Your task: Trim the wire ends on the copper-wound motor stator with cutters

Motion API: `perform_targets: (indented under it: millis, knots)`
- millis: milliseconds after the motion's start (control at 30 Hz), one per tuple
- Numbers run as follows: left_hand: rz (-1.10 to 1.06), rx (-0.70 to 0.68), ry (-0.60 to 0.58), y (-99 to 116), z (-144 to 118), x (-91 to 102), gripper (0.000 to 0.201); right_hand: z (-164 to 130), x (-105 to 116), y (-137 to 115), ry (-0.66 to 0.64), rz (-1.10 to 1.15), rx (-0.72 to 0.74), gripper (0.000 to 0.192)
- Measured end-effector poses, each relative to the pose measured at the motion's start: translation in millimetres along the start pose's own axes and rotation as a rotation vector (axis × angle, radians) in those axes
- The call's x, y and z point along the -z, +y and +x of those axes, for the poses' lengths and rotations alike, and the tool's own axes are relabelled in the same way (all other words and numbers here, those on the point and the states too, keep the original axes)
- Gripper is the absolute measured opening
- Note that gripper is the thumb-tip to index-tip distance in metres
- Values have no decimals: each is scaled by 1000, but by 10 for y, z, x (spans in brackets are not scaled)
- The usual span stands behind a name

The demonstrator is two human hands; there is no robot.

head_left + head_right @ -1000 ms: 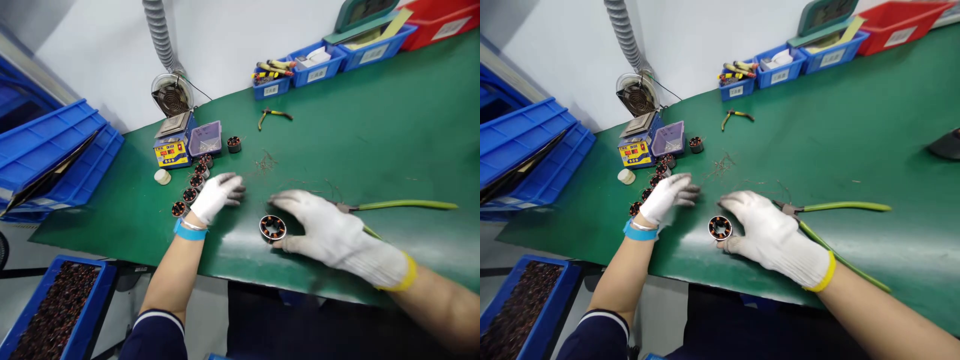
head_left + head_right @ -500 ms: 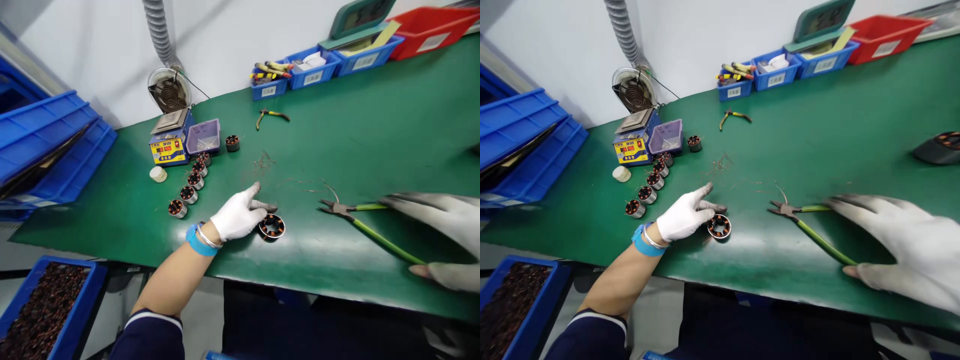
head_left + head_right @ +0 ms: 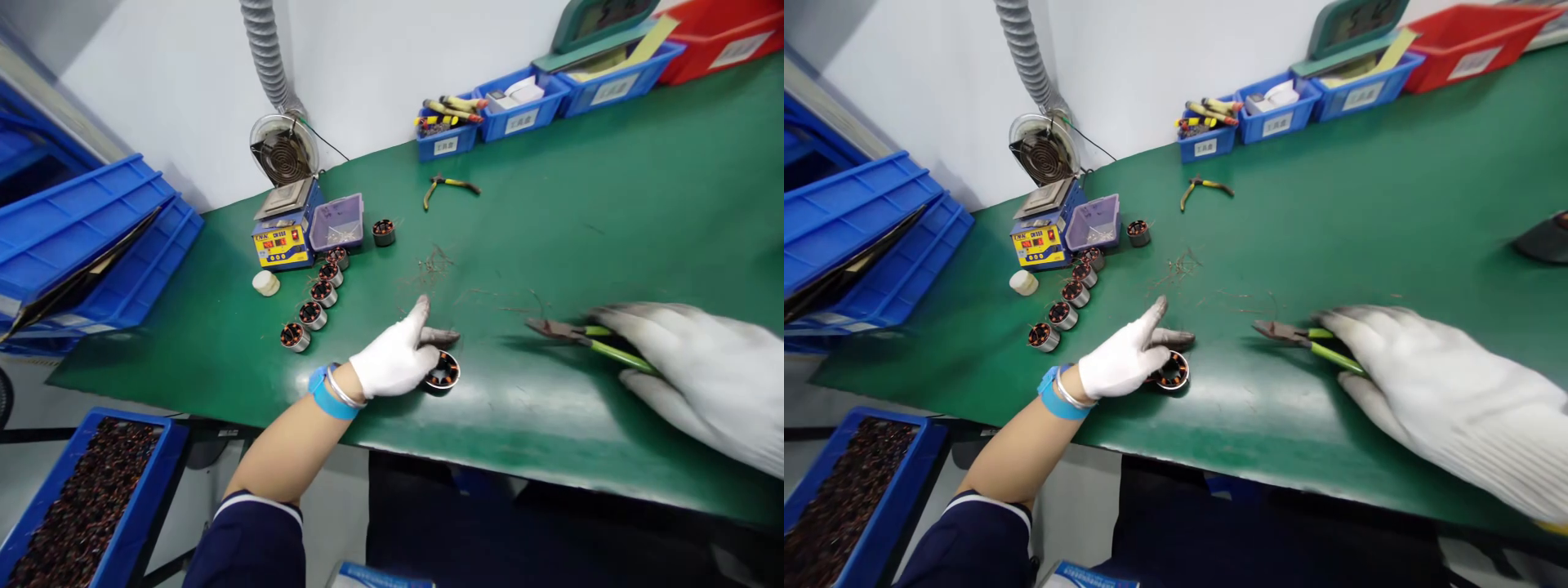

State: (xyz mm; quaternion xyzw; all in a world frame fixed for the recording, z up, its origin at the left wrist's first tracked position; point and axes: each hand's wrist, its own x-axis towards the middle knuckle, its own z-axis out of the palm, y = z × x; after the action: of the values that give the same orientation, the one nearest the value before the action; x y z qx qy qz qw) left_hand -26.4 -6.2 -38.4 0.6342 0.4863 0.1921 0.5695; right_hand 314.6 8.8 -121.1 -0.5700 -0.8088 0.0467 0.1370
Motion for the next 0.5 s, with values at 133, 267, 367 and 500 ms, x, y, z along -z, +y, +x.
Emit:
perform_targets:
  millis: [133,267,367,500]
  knots:
    - [41,53,27,58,-29,-37,99,-20,143,-139,-16,9,14,57]
    - [-202,64,-10,30,30,-16,102,-125,209,-323,-40,47,111,55]
    - [-324,26,17,-18,85,-22,102,-157,198,-533,-61,24,162,55]
    - [-344,21,51,-68,133,-59,95,-149,169,-714,-69,15,166,58]
